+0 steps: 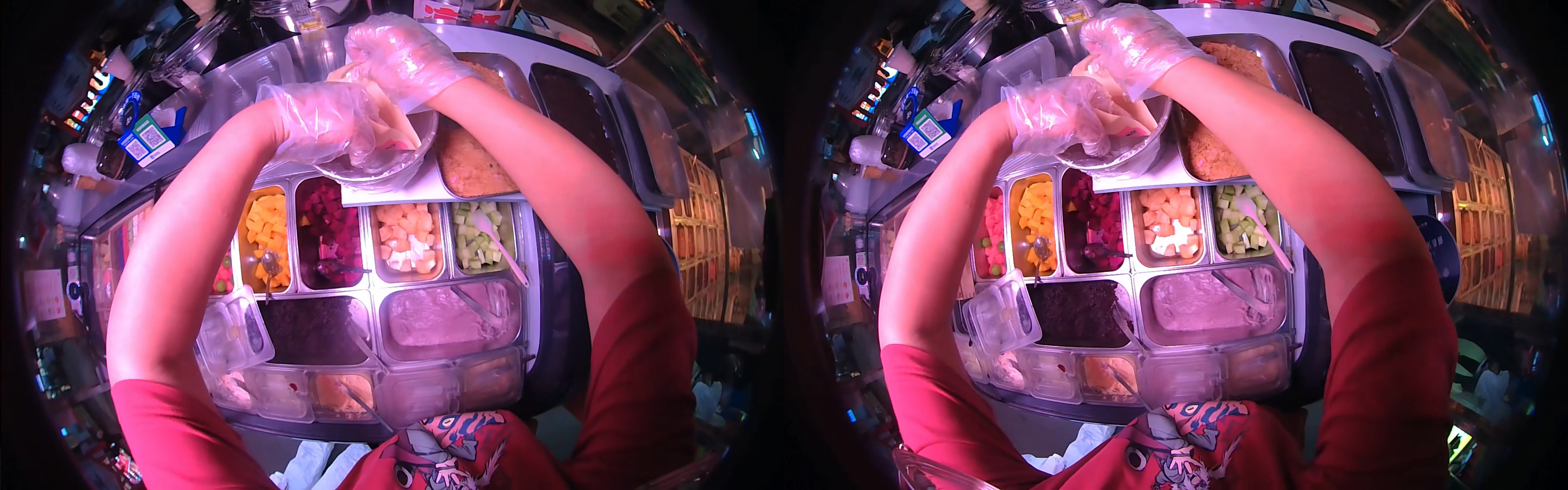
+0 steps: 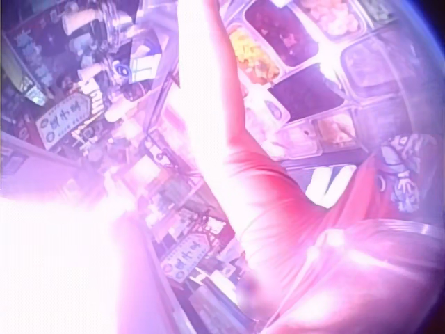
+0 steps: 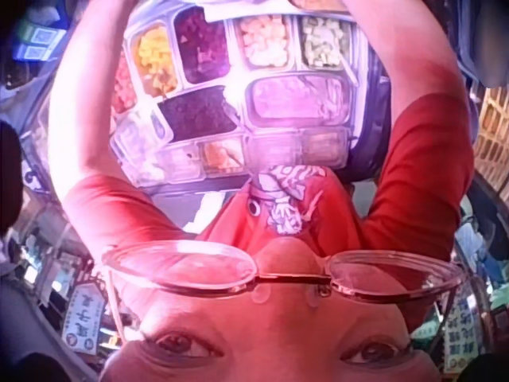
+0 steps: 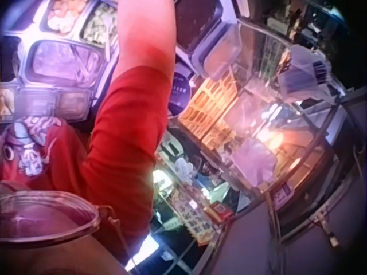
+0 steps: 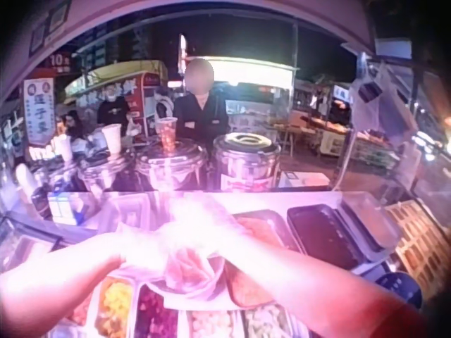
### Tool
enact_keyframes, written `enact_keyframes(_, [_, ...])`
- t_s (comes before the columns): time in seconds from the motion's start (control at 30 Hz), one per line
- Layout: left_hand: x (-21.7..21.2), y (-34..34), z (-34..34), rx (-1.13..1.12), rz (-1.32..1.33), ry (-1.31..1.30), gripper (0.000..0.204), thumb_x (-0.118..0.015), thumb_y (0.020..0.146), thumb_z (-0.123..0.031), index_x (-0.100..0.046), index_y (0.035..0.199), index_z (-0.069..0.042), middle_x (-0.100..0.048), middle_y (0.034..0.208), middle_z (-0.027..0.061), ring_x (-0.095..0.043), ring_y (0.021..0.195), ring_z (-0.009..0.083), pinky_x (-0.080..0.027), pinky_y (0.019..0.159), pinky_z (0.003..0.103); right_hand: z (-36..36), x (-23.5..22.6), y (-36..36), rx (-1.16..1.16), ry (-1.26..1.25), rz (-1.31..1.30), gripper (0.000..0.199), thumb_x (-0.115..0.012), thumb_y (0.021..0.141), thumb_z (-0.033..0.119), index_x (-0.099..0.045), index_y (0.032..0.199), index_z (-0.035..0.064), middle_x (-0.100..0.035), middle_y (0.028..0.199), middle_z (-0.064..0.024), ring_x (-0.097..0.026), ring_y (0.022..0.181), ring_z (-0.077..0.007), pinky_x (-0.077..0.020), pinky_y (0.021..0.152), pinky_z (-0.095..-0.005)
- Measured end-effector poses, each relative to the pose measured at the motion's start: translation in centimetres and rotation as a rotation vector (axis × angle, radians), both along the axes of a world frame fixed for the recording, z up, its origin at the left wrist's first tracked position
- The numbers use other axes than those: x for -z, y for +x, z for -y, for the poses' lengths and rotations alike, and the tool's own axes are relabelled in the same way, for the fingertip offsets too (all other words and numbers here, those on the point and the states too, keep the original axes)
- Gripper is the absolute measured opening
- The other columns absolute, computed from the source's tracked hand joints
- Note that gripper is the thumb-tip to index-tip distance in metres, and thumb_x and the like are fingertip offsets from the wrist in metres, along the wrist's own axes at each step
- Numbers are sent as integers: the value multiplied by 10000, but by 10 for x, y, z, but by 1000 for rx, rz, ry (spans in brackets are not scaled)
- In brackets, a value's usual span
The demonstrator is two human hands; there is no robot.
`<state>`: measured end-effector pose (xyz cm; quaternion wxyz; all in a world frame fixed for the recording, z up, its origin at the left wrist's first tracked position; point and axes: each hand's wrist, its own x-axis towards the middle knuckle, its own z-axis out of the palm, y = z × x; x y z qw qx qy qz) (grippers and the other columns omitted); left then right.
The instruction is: The person assembles a street food snack by scooping a dark grain base into a plastic bag, adding diced mango, and sealing it. They then prepare a second item by scooping a white paste into a bag, adding a brown powder, and sealing it. The person hands the finished items to customers at a night market stall.
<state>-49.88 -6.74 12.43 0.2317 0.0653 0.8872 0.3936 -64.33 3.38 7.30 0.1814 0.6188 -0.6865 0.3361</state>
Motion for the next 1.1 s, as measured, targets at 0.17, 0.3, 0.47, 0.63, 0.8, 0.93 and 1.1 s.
enact_keyframes(0.17, [-4, 3, -10, -26, 135, -137, 362, -699, 739, -186, -750, 1061, -28, -711, 881, 88, -630, 810, 146, -503, 784, 294, -7, -12, 3, 158, 39, 168, 233, -778, 745, 205, -689, 927, 91, -695, 920, -120, -673, 880, -309, -535, 806, -401])
enact_keyframes(0.3, [28, -7, 21, 182, 109, -73, 366, -698, 771, -294, -757, 1009, -22, -707, 851, 84, -616, 805, 159, -501, 774, 303, -2, -12, -14, 172, -35, 449, 326, -763, 817, 275, -700, 1058, 65, -731, 1024, -90, -688, 933, -254, -528, 879, -366])
enact_keyframes(0.47, [-26, 29, -13, -405, -109, -103, 573, -622, 899, -571, -752, 875, -13, -687, 794, 75, -597, 780, 183, -489, 750, 312, -89, -53, 19, -145, -254, 1557, 568, -572, 994, 420, -505, 1358, -11, -575, 1318, -247, -586, 1189, -356, -460, 1053, -466])
enact_keyframes(0.63, [-41, 76, -55, -749, -580, 144, 494, -637, 951, -482, -695, 868, 2, -683, 758, 93, -629, 729, 168, -503, 735, 340, -191, -85, 91, -688, -346, 2121, 788, -270, 1038, 591, -279, 1515, -35, -231, 1566, -342, -216, 1455, -526, -203, 1187, -640])
enact_keyframes(0.8, [9, 111, -173, -652, -368, 1013, 203, -745, 912, -193, -700, 968, -3, -682, 845, 23, -597, 738, 70, -458, 647, 207, -271, -89, 168, -753, -410, 2316, 874, -392, 990, 633, -263, 1504, -61, -307, 1533, -326, -325, 1413, -506, -295, 1165, -610])
enact_keyframes(0.93, [20, 126, -231, -870, -308, 1157, 81, -730, 902, -72, -682, 924, -11, -674, 887, 32, -616, 788, 118, -491, 732, 273, -329, -78, 207, -625, -439, 2317, 866, -499, 967, 588, -209, 1544, 10, -280, 1571, -271, -309, 1443, -455, -289, 1172, -596])
enact_keyframes(1.1, [19, 123, -286, -1002, -281, 780, 280, -613, 995, -340, -638, 893, -81, -642, 835, 16, -565, 716, 106, -435, 633, 257, -426, -55, 228, -459, -532, 2266, 829, -579, 952, 535, -256, 1549, 59, -315, 1570, -238, -309, 1455, -421, -291, 1167, -602])
